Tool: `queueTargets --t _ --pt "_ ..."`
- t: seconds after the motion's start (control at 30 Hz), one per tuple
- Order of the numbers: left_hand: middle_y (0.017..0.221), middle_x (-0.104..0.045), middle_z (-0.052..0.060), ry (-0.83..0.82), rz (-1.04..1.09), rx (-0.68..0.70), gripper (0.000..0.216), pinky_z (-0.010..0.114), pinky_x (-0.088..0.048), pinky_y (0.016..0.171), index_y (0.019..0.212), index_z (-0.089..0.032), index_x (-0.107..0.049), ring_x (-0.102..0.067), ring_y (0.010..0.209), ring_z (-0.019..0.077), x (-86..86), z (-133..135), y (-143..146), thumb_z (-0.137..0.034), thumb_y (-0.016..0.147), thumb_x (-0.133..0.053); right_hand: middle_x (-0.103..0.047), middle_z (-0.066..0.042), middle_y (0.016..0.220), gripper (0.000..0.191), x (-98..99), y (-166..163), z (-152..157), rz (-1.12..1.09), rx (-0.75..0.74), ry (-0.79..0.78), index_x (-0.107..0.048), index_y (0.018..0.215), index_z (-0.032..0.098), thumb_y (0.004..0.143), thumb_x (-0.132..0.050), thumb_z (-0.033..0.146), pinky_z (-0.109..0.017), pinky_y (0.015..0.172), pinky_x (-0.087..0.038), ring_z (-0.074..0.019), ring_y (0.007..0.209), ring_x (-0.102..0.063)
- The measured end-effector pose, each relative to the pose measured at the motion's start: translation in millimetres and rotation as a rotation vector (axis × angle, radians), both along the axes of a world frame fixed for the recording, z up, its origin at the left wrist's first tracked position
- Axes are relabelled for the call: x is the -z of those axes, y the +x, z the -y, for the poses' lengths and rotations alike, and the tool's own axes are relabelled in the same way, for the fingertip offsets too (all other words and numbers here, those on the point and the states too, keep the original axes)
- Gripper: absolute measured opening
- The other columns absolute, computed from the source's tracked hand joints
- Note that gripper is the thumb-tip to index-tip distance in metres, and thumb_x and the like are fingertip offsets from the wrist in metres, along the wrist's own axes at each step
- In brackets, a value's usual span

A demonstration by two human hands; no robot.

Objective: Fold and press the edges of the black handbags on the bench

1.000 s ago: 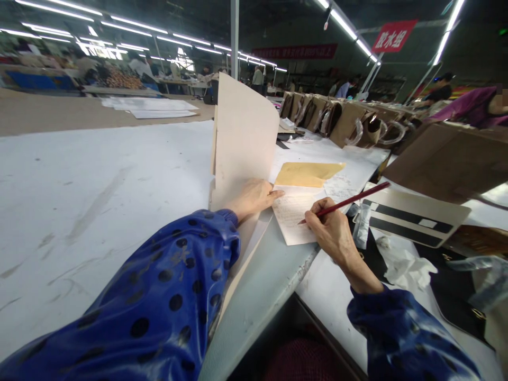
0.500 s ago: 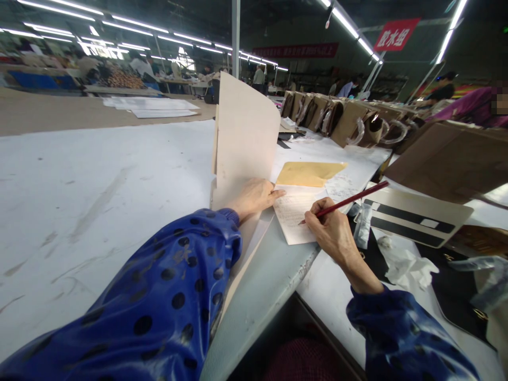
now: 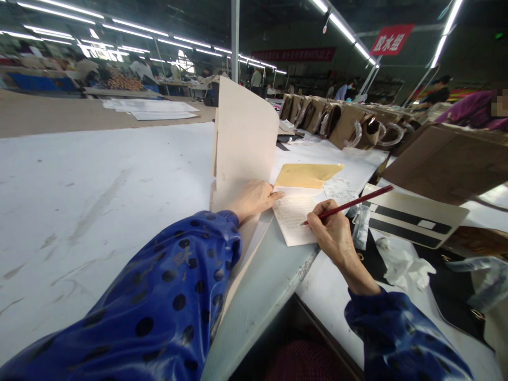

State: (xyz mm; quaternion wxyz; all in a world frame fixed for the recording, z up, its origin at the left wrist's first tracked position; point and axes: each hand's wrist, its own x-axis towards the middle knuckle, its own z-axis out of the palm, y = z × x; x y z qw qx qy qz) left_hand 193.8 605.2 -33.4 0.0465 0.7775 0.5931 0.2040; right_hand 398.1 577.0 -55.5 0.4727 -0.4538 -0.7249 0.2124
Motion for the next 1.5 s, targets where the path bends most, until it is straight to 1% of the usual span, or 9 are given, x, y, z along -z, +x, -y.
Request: queueTargets --t 0.33,0.53,0.93,1.07,1.17,1.27,1.3,1.43,1.5 --pt "0.076 -0.072 0.012 0.007 0.012 0.004 0.048 0.028 -0.042 0.065 0.076 -0.011 -0.073 -0.063 0.067 0.0205 -0.3 -0.5 0.5 -0.046 0.094 -0.046 -0.051 0.005 0.056 0.012 -7.8 0.1 3.0 0.090 0.005 0.001 -0.041 0.071 0.024 0.075 -0.053 0.024 -0.026 0.048 -0.035 -0.0140 0.049 -0.050" --pt "0.076 -0.071 0.012 0.007 0.022 -0.003 0.049 0.028 -0.042 0.065 0.076 -0.011 -0.073 -0.062 0.066 0.0206 0.9 -1.3 0.1 -0.046 0.094 -0.045 -0.053 0.005 0.058 0.011 -4.3 0.3 0.8 0.065 0.032 0.006 -0.042 0.074 0.024 0.078 -0.052 0.025 -0.025 0.052 -0.038 -0.0144 0.053 -0.054" --pt "0.078 -0.072 0.009 -0.011 0.027 0.000 0.045 0.032 -0.047 0.070 0.078 -0.011 -0.071 -0.065 0.070 0.0183 1.1 -1.7 -0.1 -0.045 0.095 -0.047 -0.050 0.005 0.056 0.013 -6.7 1.5 -3.6 0.113 -0.072 -0.013 -0.041 0.071 0.023 0.072 -0.053 0.020 -0.025 0.047 -0.034 -0.0128 0.049 -0.049" --pt "0.083 -0.073 0.006 -0.006 0.020 -0.008 0.044 0.035 -0.050 0.078 0.079 -0.013 -0.069 -0.067 0.078 0.0173 1.7 -2.2 -0.5 -0.047 0.096 -0.046 -0.042 0.008 0.055 0.013 -8.7 10.8 -11.7 0.022 -0.086 0.048 -0.036 0.080 0.025 0.085 -0.046 0.032 -0.026 0.050 -0.042 -0.0133 0.047 -0.048" --pt "0.085 -0.072 0.005 -0.001 0.017 -0.023 0.044 0.037 -0.051 0.083 0.080 -0.013 -0.068 -0.068 0.083 0.0170 1.4 -2.2 0.0 -0.047 0.097 -0.045 -0.043 0.006 0.064 0.018 -25.5 26.8 -17.0 -0.007 -0.049 0.165 -0.032 0.085 0.026 0.094 -0.034 0.041 -0.029 0.059 -0.047 -0.0141 0.054 -0.049" --pt "0.087 -0.071 0.005 -0.002 0.025 -0.039 0.040 0.039 -0.051 0.086 0.082 -0.013 -0.067 -0.068 0.087 0.0171 0.2 -1.8 1.1 -0.043 0.098 -0.046 -0.054 -0.001 0.080 0.019 -47.4 38.9 -20.8 0.129 -0.036 0.259 -0.039 0.085 0.025 0.091 -0.046 0.042 -0.031 0.066 -0.044 -0.0177 0.071 -0.055" --pt "0.087 -0.071 0.005 -0.005 0.031 -0.046 0.039 0.040 -0.051 0.087 0.082 -0.013 -0.067 -0.067 0.087 0.0172 -0.2 -1.7 1.3 -0.043 0.098 -0.047 -0.056 -0.002 0.081 0.018 -53.0 40.1 -21.8 0.212 -0.043 0.269 -0.041 0.085 0.024 0.089 -0.050 0.039 -0.031 0.065 -0.042 -0.0184 0.071 -0.055" --pt "0.086 -0.070 0.004 -0.025 0.078 -0.066 0.038 0.039 -0.052 0.086 0.084 -0.013 -0.066 -0.067 0.087 0.0171 -0.6 -2.8 0.3 -0.044 0.097 -0.047 -0.054 0.003 0.061 0.012 -61.6 35.5 -25.6 0.530 -0.116 0.240 -0.052 0.088 0.023 0.085 -0.056 0.034 -0.027 0.052 -0.030 -0.0159 0.050 -0.046" --pt "0.083 -0.069 0.003 -0.039 0.117 -0.073 0.040 0.038 -0.053 0.082 0.084 -0.013 -0.065 -0.067 0.083 0.0165 0.4 -4.2 -1.4 -0.045 0.097 -0.047 -0.057 0.003 0.061 0.017 -61.1 33.8 -27.0 0.630 -0.193 0.224 -0.061 0.091 0.024 0.083 -0.061 0.038 -0.027 0.052 -0.030 -0.0164 0.051 -0.049"
